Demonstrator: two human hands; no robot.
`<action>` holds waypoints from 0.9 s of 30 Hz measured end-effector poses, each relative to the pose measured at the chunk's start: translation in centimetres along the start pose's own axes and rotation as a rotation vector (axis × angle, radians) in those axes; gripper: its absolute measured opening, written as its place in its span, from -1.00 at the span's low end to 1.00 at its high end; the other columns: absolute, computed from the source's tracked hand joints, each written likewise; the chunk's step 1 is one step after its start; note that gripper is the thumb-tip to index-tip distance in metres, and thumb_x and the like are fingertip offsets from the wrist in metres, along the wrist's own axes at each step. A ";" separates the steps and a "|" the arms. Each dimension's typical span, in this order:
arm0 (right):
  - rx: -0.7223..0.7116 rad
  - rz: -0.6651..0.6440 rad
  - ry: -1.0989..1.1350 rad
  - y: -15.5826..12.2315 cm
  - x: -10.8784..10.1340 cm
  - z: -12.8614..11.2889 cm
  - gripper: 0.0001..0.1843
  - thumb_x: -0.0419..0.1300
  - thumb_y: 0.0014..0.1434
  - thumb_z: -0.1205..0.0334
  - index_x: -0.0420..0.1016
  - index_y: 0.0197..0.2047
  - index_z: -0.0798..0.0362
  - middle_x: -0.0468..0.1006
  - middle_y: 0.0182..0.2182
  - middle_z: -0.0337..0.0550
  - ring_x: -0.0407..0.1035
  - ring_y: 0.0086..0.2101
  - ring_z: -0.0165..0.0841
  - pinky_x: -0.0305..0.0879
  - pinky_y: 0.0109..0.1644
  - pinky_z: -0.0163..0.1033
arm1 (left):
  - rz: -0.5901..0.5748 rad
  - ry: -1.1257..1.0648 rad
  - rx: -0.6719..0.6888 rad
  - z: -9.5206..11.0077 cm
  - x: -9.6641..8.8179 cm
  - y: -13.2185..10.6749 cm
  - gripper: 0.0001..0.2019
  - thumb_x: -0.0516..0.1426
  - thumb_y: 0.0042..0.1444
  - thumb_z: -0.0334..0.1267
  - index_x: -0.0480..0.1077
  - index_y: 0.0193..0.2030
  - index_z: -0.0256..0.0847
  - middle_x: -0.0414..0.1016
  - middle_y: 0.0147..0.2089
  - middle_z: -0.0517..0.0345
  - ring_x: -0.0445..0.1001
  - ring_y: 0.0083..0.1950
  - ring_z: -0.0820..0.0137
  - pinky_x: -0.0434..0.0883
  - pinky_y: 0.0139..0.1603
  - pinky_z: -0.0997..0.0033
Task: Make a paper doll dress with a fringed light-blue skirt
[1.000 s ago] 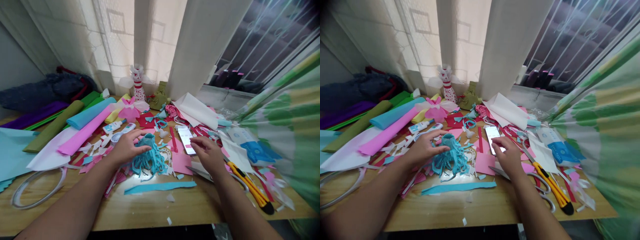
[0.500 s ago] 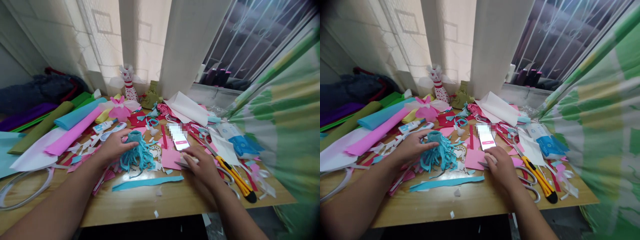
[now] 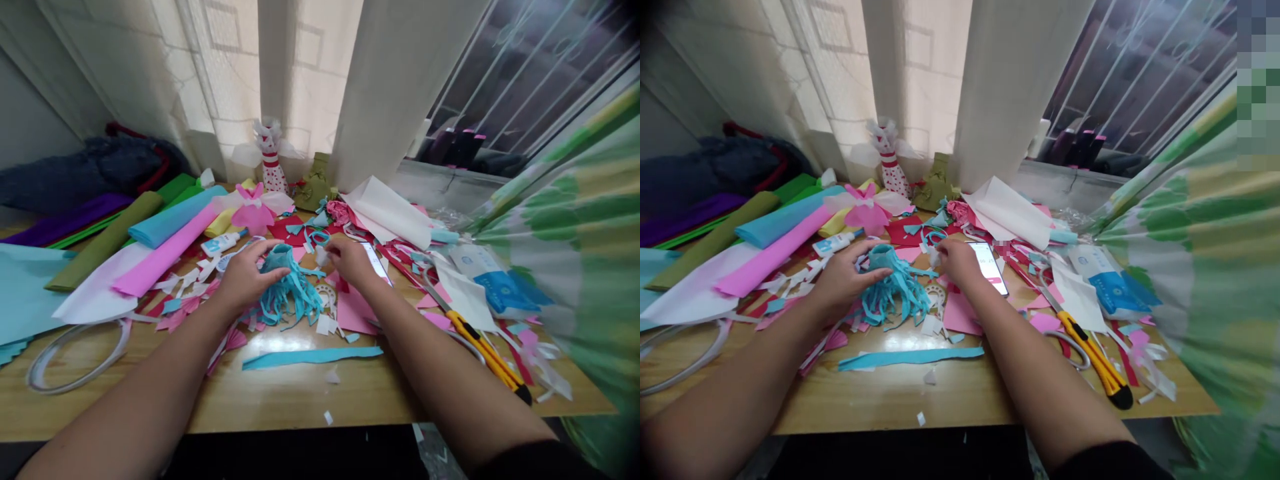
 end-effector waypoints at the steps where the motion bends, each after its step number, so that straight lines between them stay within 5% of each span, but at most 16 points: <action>1: 0.017 0.026 0.028 -0.6 -0.9 0.0 -0.92 0.19 0.15 0.30 0.51 -0.30 0.06 0.57 -0.31 -0.16 0.44 -0.26 -0.32 0.35 -0.10 -0.11 | 0.014 -0.020 0.014 0.2 -0.3 0.0 -0.45 0.24 -0.08 -0.07 0.33 0.08 -0.19 0.43 0.07 0.00 0.39 0.08 0.16 0.29 0.11 0.16; 5: 0.103 0.088 0.174 -4.8 -5.2 0.3 -0.89 0.20 0.05 0.29 0.56 -0.33 0.02 0.58 -0.44 -0.20 0.45 -0.41 -0.30 0.39 -0.25 -0.15 | 0.258 -0.035 0.058 1.9 -3.3 -1.6 -0.50 0.18 0.04 -0.10 0.26 0.13 -0.13 0.39 0.07 0.05 0.37 0.08 0.22 0.27 0.14 0.14; 8: 0.159 0.078 0.325 -9.3 -7.4 1.1 -0.82 0.20 0.06 0.19 0.56 -0.29 0.05 0.58 -0.45 -0.18 0.45 -0.46 -0.34 0.40 -0.37 -0.22 | 0.416 0.169 0.173 4.4 -4.6 -5.4 -0.70 0.15 0.08 -0.26 0.35 -0.01 -0.05 0.42 -0.04 0.14 0.36 0.04 0.23 0.28 0.11 0.16; 10: 0.293 0.116 0.565 -12.2 -7.7 2.0 -0.83 0.27 -0.01 0.19 0.57 -0.31 0.05 0.56 -0.48 -0.17 0.43 -0.47 -0.36 0.39 -0.38 -0.24 | 0.251 0.208 0.380 6.4 -2.9 -8.5 -0.79 0.12 0.07 -0.39 0.39 -0.15 -0.06 0.47 -0.24 0.17 0.41 -0.16 0.30 0.36 -0.04 0.21; 11: 0.359 0.120 0.635 -13.6 -7.5 2.3 -0.84 0.30 -0.04 0.20 0.57 -0.33 0.05 0.55 -0.51 -0.19 0.41 -0.49 -0.38 0.38 -0.39 -0.26 | 0.050 0.181 0.468 7.2 -1.3 -10.0 -0.79 0.09 0.08 -0.42 0.40 -0.17 -0.08 0.49 -0.28 0.16 0.43 -0.22 0.32 0.38 -0.13 0.25; 13: 0.455 0.101 0.740 -15.7 -6.7 2.6 -0.83 0.33 -0.08 0.22 0.57 -0.34 0.05 0.54 -0.50 -0.20 0.39 -0.51 -0.41 0.36 -0.41 -0.29 | -0.273 0.176 0.517 8.0 2.2 -12.8 -0.74 0.07 0.10 -0.42 0.39 -0.06 -0.15 0.49 -0.13 0.00 0.42 -0.11 0.27 0.40 -0.13 0.25; 16: 0.490 0.068 0.826 -17.4 -5.4 2.1 -0.83 0.34 -0.10 0.22 0.54 -0.37 0.06 0.54 -0.48 -0.20 0.37 -0.51 -0.42 0.34 -0.44 -0.30 | -0.511 0.246 0.564 8.1 6.1 -15.0 -0.69 0.09 0.12 -0.31 0.34 0.03 -0.17 0.43 0.07 -0.07 0.35 0.07 0.13 0.35 0.01 0.06; 19: 0.477 0.050 0.846 -17.8 -4.9 1.4 -0.84 0.34 -0.09 0.22 0.54 -0.39 0.07 0.52 -0.51 -0.22 0.35 -0.52 -0.43 0.31 -0.44 -0.30 | -0.486 0.371 0.507 7.3 7.1 -14.4 -0.68 0.10 0.13 -0.26 0.35 0.05 -0.20 0.43 0.09 -0.12 0.34 0.11 0.05 0.26 0.08 -0.09; 22: 0.462 0.014 0.867 -18.0 -4.9 0.6 -0.86 0.32 -0.06 0.22 0.54 -0.38 0.07 0.51 -0.52 -0.24 0.35 -0.52 -0.44 0.30 -0.43 -0.31 | -0.371 0.409 0.427 6.7 5.8 -13.2 -0.75 0.07 0.16 -0.31 0.40 -0.03 -0.23 0.46 0.05 -0.12 0.35 0.09 0.05 0.25 0.08 -0.08; 27: 0.401 -0.150 0.895 -17.8 -3.8 -1.5 -0.90 0.26 -0.01 0.25 0.52 -0.37 0.07 0.48 -0.53 -0.27 0.33 -0.52 -0.46 0.27 -0.41 -0.32 | -0.348 -0.004 0.116 7.5 4.5 -12.5 -0.75 0.02 0.20 -0.26 0.36 -0.01 -0.18 0.50 -0.09 0.00 0.47 -0.10 0.30 0.39 -0.08 0.26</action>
Point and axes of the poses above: each hand's wrist, its own y-axis towards the middle knuckle, its own x-axis out of the palm, z = x × y, the point moved 4 cm from there along y, towards the middle knuckle
